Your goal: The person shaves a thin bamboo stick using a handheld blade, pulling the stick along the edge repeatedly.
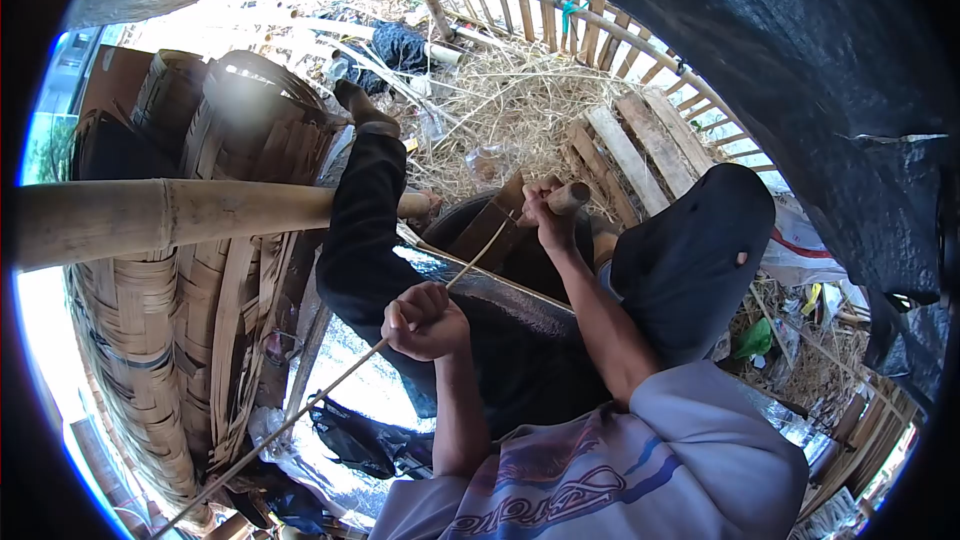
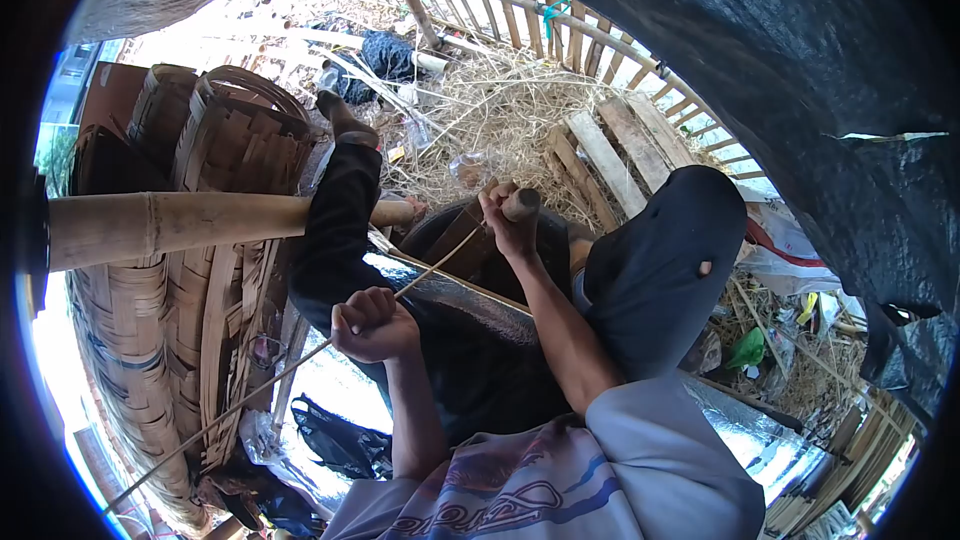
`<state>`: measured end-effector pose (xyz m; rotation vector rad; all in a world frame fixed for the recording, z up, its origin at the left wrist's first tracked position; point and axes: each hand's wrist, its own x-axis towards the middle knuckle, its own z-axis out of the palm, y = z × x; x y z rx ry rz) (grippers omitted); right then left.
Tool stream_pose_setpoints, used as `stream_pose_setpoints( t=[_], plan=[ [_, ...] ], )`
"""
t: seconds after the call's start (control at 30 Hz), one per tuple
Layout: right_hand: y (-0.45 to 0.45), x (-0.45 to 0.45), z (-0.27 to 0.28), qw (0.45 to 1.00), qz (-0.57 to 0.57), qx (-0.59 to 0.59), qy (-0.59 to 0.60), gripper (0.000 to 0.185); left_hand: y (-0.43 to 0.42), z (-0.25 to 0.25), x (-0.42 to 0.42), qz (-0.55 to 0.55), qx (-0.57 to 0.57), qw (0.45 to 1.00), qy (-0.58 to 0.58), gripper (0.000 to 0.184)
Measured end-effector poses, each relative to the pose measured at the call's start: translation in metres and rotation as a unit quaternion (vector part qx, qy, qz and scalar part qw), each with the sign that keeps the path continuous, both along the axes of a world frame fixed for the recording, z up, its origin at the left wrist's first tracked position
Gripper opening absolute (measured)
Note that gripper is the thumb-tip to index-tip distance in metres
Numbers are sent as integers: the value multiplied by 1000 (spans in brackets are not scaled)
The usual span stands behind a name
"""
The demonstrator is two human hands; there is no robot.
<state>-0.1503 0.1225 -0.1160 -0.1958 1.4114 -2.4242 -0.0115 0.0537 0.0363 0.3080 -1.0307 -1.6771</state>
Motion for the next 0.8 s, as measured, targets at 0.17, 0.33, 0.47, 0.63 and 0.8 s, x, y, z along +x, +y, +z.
stream_pose_setpoints(
  t=[0.17,0.33,0.47,0.63,0.8],
  plan=[
    [7,22,-8,993,-17,42,113,19,2,-1,-2,2,-24,1000,-3,40],
    [3,13,-1,986,15,130,107,21,-1,-1,-4,-12,-22,999,20,42],
    [10,16,-2,991,28,111,73,19,-3,-1,-3,18,8,1000,12,41],
    [2,10,3,995,-24,96,2,21,-4,0,-7,-8,-28,1000,-2,41],
    [6,15,2,959,47,193,201,21,-4,-5,-5,-5,30,999,36,42]
  ],
)
